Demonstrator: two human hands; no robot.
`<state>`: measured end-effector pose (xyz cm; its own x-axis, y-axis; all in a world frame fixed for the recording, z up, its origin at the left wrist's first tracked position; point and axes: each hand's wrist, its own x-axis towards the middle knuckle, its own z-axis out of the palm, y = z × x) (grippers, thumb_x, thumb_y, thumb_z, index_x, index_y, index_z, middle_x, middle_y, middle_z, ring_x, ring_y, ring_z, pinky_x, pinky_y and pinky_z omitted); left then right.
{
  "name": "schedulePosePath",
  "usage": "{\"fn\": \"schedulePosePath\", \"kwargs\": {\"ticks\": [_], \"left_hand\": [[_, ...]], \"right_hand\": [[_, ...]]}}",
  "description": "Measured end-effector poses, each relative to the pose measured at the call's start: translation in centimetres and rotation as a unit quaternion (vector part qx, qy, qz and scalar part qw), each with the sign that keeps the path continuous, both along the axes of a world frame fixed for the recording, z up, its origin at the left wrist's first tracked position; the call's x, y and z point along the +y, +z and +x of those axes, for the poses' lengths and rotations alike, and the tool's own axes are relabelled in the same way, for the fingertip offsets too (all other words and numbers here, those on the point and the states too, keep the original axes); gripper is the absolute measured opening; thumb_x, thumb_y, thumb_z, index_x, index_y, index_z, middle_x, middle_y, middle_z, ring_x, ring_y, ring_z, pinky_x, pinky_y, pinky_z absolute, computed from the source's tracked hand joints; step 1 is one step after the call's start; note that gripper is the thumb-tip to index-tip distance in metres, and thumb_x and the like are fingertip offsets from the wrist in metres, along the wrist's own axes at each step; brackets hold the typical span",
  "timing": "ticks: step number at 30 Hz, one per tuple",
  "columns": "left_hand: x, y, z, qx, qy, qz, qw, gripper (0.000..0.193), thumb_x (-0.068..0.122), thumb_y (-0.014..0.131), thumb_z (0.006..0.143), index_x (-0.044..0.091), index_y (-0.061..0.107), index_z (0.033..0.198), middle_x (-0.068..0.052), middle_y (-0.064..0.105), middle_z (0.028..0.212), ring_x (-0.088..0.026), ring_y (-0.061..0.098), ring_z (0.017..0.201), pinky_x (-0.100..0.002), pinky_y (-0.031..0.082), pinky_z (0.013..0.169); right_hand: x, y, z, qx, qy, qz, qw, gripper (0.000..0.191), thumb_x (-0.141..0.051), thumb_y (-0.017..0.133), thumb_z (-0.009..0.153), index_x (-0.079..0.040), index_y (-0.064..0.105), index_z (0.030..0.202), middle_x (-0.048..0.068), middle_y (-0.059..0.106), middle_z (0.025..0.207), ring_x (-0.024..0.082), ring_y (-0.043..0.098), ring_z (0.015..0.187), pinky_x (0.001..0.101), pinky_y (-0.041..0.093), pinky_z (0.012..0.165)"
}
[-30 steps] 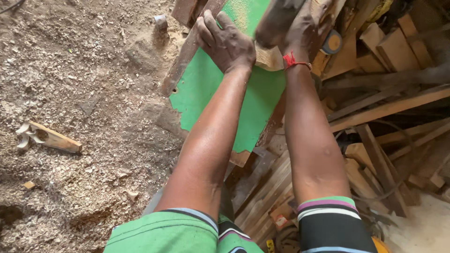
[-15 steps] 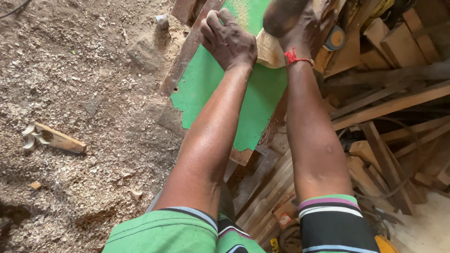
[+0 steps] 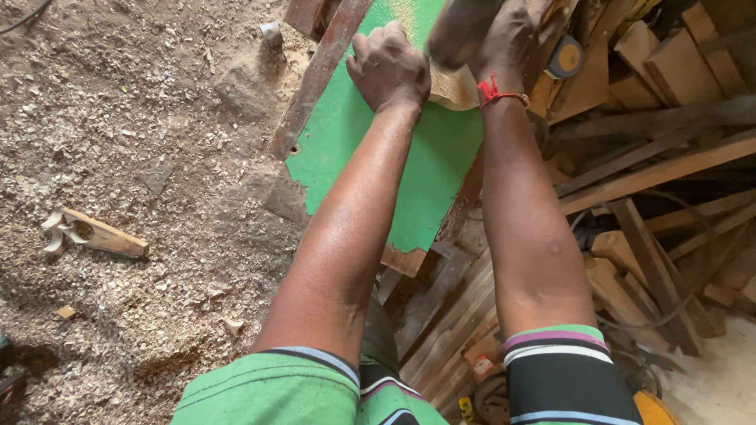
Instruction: The person uses a hand plane to shape a small piece of wood on a green workbench. They repeatedly push the plane along the wood to remove shavings and smooth the surface.
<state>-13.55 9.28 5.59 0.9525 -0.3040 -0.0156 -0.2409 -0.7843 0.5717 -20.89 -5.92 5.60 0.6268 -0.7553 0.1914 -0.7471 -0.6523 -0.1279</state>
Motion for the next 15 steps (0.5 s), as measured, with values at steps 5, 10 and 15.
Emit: {"fn": "schedulePosePath", "kwargs": {"ticks": [5, 10, 15], "left_hand": [[-0.1, -0.1, 0.2, 0.012, -0.012, 0.015, 1.0, 0.015, 0.018, 0.055, 0.082, 0.016, 0.069, 0.089, -0.004, 0.071, 0.102, -0.029, 0.059, 0.108, -0.044, 0.045, 0.095], [-0.1, -0.2, 0.4, 0.008, -0.007, 0.02, 1.0, 0.016, 0.019, 0.055, 0.083, 0.017, 0.069, 0.091, -0.003, 0.07, 0.102, -0.029, 0.059, 0.108, -0.045, 0.045, 0.094], [0.1, -0.4, 0.5, -0.004, 0.0, 0.005, 1.0, 0.015, 0.025, 0.058, 0.083, 0.018, 0.069, 0.089, -0.003, 0.07, 0.101, -0.029, 0.059, 0.107, -0.046, 0.045, 0.094]], "right_hand": [[-0.2, -0.4, -0.2, 0.039, 0.027, -0.027, 0.998, 0.044, -0.015, 0.084, 0.07, 0.004, 0.06, 0.103, 0.022, 0.071, 0.091, 0.042, 0.067, 0.098, 0.0565, 0.02, 0.12], [-1.0, -1.4, 0.1, 0.026, -0.023, -0.003, 0.999, 0.042, -0.014, 0.081, 0.069, -0.001, 0.062, 0.104, 0.02, 0.07, 0.1, 0.041, 0.068, 0.101, 0.0444, 0.035, 0.099], [-0.4, -1.1, -0.1, 0.021, 0.026, -0.062, 0.998, 0.055, -0.023, 0.085, 0.071, 0.006, 0.063, 0.113, 0.025, 0.069, 0.109, 0.042, 0.06, 0.119, 0.055, 0.017, 0.121]]}}
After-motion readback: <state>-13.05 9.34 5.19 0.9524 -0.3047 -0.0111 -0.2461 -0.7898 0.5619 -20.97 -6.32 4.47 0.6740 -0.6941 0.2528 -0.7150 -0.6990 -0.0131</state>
